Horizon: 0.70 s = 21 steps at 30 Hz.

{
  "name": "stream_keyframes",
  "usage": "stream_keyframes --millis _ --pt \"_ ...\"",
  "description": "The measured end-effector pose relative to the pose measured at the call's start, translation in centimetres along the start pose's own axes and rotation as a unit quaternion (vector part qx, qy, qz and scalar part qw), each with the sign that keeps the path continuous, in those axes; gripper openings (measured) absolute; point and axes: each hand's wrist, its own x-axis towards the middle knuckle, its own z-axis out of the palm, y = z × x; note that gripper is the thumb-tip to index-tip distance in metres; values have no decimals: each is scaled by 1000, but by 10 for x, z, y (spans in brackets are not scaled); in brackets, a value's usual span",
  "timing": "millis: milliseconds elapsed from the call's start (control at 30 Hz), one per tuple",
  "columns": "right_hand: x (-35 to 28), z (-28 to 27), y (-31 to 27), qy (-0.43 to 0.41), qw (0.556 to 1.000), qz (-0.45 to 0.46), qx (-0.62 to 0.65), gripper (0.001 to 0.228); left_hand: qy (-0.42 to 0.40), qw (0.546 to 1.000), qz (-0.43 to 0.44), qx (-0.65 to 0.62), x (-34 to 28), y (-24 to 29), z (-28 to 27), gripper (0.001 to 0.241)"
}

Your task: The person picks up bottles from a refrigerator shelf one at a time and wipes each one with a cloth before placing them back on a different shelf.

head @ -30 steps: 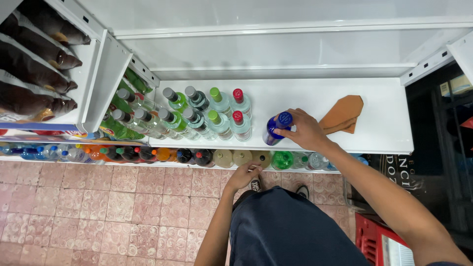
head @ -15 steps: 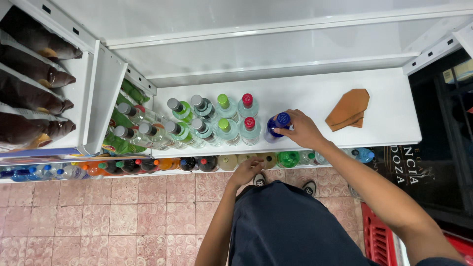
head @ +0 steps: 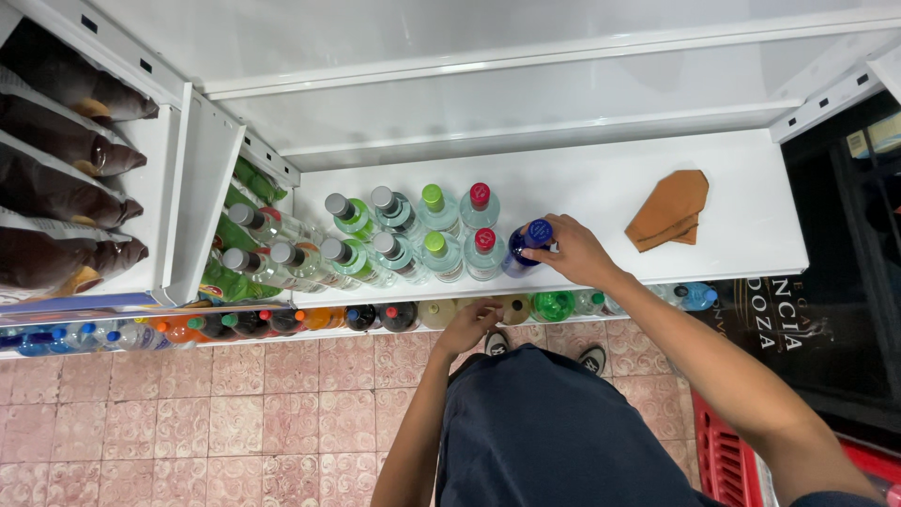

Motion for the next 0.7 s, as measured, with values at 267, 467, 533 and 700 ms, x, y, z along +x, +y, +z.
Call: stream_keyframes --millis 267,467,533,700 --pt "2 4 0 5 1000 3 -4 38 -7 1000 -5 -8 -2 -3 -1 53" --pt "3 3 -2 9 1000 2 1 38 -11 1000 -11 -11 -3 0 -3 54" --pt "2 3 -1 9 1000 3 2 38 -13 1000 -11 -6 -2 0 -3 53" --pt "2 3 -1 5 1000 2 -25 40 -10 1000 -15 -11 -1 3 0 49"
